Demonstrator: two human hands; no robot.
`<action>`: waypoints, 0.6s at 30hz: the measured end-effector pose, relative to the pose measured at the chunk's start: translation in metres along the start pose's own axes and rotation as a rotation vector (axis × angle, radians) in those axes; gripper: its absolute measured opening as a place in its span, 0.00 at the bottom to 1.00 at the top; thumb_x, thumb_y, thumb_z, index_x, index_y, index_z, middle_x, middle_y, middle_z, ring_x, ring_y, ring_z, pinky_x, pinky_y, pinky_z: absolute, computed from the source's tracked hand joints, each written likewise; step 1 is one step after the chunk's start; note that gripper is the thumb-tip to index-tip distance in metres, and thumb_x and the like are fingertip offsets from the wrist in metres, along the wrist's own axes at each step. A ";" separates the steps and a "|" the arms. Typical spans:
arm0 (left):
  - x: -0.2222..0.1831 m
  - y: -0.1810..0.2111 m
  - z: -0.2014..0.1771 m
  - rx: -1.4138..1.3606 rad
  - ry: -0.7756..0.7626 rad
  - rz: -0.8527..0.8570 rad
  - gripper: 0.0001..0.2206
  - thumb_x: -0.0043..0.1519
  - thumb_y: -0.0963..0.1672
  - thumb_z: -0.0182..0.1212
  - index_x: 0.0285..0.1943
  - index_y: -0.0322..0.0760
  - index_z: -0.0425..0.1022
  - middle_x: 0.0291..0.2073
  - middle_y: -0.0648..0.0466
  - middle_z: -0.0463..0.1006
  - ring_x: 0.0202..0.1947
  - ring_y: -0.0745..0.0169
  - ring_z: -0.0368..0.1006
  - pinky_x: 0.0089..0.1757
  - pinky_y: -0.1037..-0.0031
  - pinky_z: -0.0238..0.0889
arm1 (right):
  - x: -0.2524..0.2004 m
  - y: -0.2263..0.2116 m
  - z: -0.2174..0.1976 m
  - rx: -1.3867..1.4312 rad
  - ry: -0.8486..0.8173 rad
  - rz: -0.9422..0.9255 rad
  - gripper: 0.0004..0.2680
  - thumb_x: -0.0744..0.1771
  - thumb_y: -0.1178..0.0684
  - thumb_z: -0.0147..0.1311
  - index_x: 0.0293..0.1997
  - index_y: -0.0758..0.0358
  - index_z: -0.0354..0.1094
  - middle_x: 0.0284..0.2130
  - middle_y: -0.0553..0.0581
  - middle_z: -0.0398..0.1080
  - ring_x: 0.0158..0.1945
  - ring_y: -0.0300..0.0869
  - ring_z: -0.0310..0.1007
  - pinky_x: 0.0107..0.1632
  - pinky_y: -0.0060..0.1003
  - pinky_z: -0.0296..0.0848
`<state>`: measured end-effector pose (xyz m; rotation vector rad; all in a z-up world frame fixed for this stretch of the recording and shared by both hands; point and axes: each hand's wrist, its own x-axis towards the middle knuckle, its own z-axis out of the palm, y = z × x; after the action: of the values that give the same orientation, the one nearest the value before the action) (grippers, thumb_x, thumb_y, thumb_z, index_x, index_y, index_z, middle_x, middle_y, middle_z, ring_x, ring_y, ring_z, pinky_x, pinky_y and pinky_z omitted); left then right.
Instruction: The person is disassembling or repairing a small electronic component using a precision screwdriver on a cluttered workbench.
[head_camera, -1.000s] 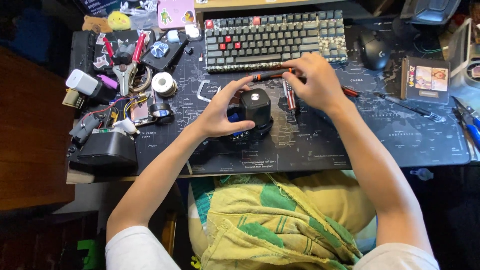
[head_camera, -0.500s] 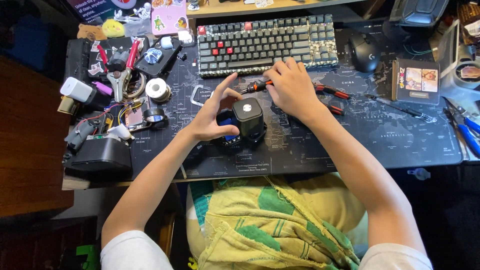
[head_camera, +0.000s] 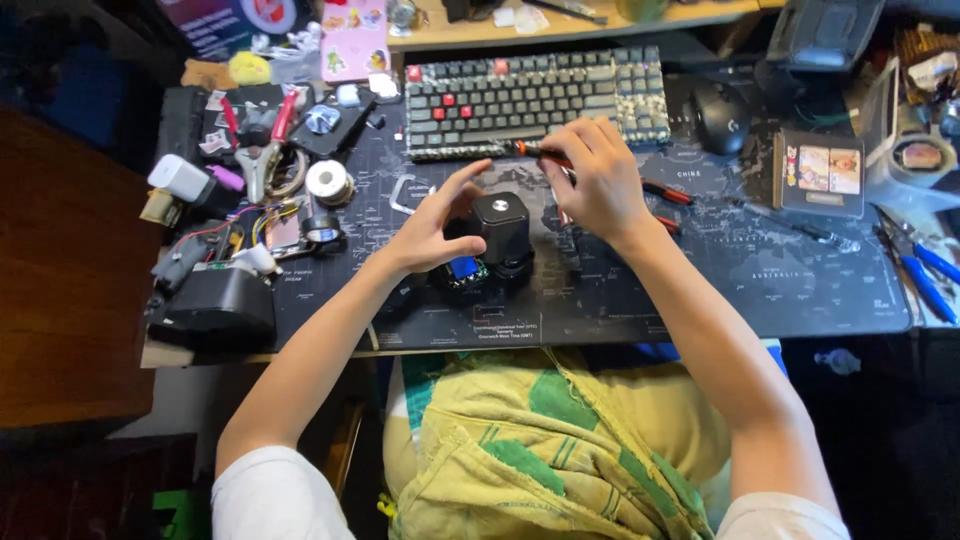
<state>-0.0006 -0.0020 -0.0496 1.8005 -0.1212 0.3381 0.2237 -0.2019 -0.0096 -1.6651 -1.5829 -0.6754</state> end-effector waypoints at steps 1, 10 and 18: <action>0.000 -0.003 -0.001 -0.018 -0.008 -0.005 0.54 0.57 0.57 0.84 0.89 0.41 0.52 0.58 0.43 0.80 0.54 0.51 0.81 0.56 0.60 0.76 | -0.001 -0.002 -0.002 0.001 0.021 -0.004 0.07 0.68 0.59 0.71 0.48 0.56 0.78 0.41 0.51 0.73 0.43 0.49 0.72 0.51 0.40 0.73; 0.006 0.008 0.002 -0.073 0.176 0.112 0.37 0.68 0.61 0.68 0.82 0.42 0.69 0.52 0.47 0.80 0.48 0.63 0.78 0.47 0.70 0.78 | -0.004 -0.018 -0.010 0.125 0.011 -0.083 0.05 0.67 0.59 0.71 0.46 0.57 0.81 0.38 0.53 0.79 0.41 0.49 0.76 0.48 0.41 0.73; 0.014 0.026 0.002 0.295 0.459 0.449 0.04 0.70 0.40 0.71 0.50 0.37 0.89 0.32 0.54 0.82 0.32 0.60 0.80 0.39 0.75 0.74 | -0.002 -0.032 -0.007 0.164 0.040 -0.171 0.05 0.68 0.56 0.70 0.47 0.57 0.82 0.38 0.55 0.80 0.37 0.50 0.74 0.45 0.41 0.76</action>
<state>0.0060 -0.0098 -0.0215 1.9261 -0.1567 1.1276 0.1928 -0.2092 -0.0025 -1.4010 -1.7171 -0.6423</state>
